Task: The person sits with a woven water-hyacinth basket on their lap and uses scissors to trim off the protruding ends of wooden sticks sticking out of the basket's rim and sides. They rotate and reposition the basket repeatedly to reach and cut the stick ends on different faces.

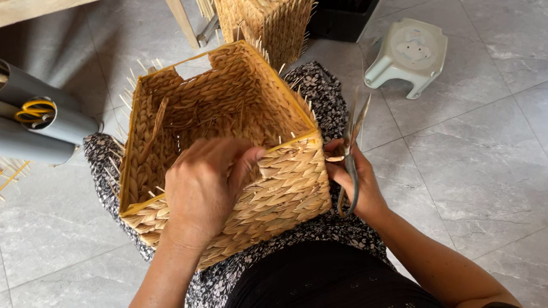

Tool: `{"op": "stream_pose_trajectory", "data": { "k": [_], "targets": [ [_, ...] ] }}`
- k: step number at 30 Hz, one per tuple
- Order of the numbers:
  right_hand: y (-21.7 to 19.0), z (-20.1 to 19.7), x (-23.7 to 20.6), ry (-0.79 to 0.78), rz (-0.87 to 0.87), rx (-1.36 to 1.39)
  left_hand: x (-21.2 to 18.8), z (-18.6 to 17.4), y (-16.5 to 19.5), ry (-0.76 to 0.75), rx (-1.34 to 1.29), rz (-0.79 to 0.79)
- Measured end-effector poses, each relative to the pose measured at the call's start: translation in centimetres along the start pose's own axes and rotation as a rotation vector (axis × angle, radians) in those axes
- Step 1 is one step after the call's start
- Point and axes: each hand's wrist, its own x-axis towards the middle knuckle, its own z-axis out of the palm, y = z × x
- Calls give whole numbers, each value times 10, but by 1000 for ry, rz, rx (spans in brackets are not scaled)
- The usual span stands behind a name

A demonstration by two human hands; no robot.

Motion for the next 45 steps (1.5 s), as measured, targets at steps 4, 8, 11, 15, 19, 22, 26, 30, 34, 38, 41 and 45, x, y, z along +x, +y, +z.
{"op": "stream_pose_trajectory", "data": {
  "k": [4, 8, 11, 15, 19, 22, 26, 30, 34, 38, 41, 45],
  "targets": [
    [10, 1, 5, 7, 31, 103, -18, -10, -5, -23, 93, -6],
    [30, 2, 14, -5, 27, 160, -23, -12, -5, 4, 120, -3],
    [42, 1, 13, -7, 5, 151, -22, -16, -6, -7, 111, 21],
    [42, 2, 15, 28, 79, 220, -23, -21, -9, -22, 86, 73],
    [35, 6, 15, 42, 97, 219, -22, -19, -18, -30, 225, 91],
    [35, 4, 10, 60, 155, 120, -13, -21, -28, -37, 297, 86],
    [45, 6, 6, -16, -1, 43, 6, -33, -40, -32, 366, 65],
    [54, 10, -11, -47, 53, -61, 32, -49, -55, -40, 305, 12],
    [58, 9, -26, -61, 70, -94, 50, -57, -85, -73, 206, -72],
    [58, 4, -29, -96, 121, 107, 59, -59, -131, -144, 29, -208],
    [59, 1, -29, -133, 152, 187, 61, -58, -144, -182, 36, -305],
    [61, 0, -28, -134, 184, 138, 74, -63, -123, -147, 78, -237]
  ]
}}
